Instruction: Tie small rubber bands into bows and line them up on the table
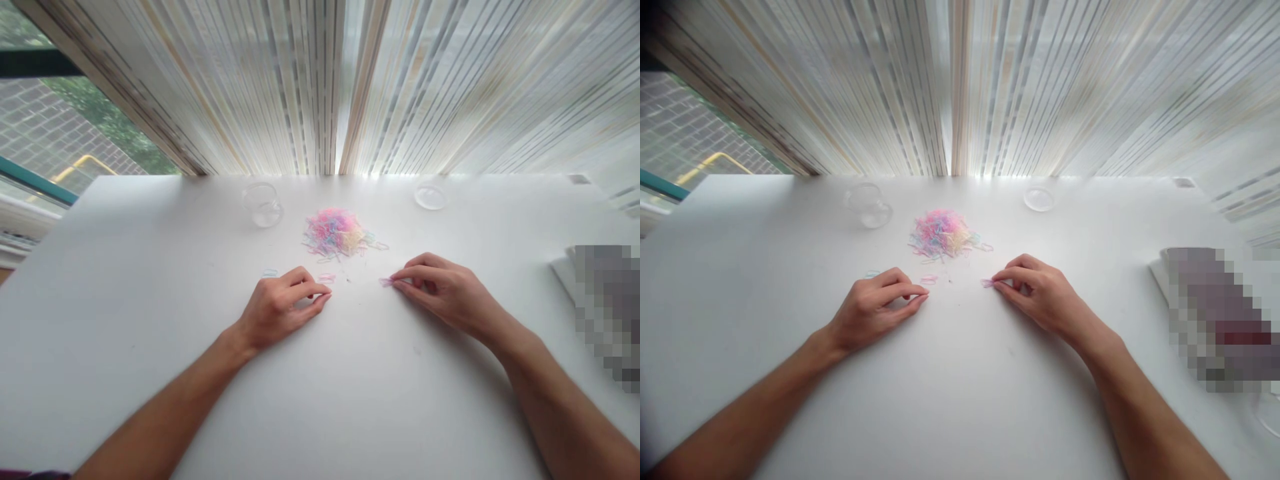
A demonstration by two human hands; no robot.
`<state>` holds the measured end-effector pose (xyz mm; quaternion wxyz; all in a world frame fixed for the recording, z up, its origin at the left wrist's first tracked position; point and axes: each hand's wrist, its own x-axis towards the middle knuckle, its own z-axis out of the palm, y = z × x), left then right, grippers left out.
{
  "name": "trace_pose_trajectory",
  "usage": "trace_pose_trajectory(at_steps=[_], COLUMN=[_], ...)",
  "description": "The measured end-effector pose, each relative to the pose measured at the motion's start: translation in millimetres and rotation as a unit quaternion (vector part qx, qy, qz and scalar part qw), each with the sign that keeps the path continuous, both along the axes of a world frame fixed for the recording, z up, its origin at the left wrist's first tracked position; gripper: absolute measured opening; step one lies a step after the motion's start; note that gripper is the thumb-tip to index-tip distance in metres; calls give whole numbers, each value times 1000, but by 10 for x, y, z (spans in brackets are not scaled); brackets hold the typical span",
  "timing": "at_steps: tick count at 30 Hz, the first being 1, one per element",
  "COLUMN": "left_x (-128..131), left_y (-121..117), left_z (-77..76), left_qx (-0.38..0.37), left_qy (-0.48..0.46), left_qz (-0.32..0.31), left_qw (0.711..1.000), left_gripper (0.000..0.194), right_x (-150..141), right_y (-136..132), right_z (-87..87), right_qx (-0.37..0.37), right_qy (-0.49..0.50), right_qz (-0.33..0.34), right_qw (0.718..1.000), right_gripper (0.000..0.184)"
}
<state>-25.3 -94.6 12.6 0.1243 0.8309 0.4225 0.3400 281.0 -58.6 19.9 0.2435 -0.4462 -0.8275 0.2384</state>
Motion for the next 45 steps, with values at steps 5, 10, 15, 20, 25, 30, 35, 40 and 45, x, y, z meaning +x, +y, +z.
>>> trace_pose_trajectory(at_steps=[5,10,15,20,25,30,35,40,45], left_x=[8,-6,-74,-150,-193,-179,35,314,349], left_y=[24,51,107,231,449,804,1099,1175,1156], left_z=[17,6,-22,102,486,872,791,499,478], left_qx=[33,54,61,100,64,-77,-133,-148,-141], left_qy=[-24,-33,-45,-86,-144,-121,7,94,121], left_qz=[18,37,55,123,149,114,85,39,47], left_qw=[999,997,996,984,976,983,987,984,981], left_gripper=[8,10,11,12,18,38,32,33,22], right_x=[39,-33,-85,-64,-31,-36,-21,6,-6], right_y=[27,-1,-24,11,28,55,122,173,158], right_z=[-2,-26,-53,-53,-65,-86,-106,-110,-84], right_qx=[-28,-24,-15,-7,-15,-9,34,30,18], right_qy=[16,31,14,20,26,76,114,149,140], right_qz=[-28,-18,2,2,9,-26,-89,-143,-146], right_qw=[999,999,1000,1000,1000,997,989,978,979], right_gripper=[27,27,21,21,21,32,35,38,38])
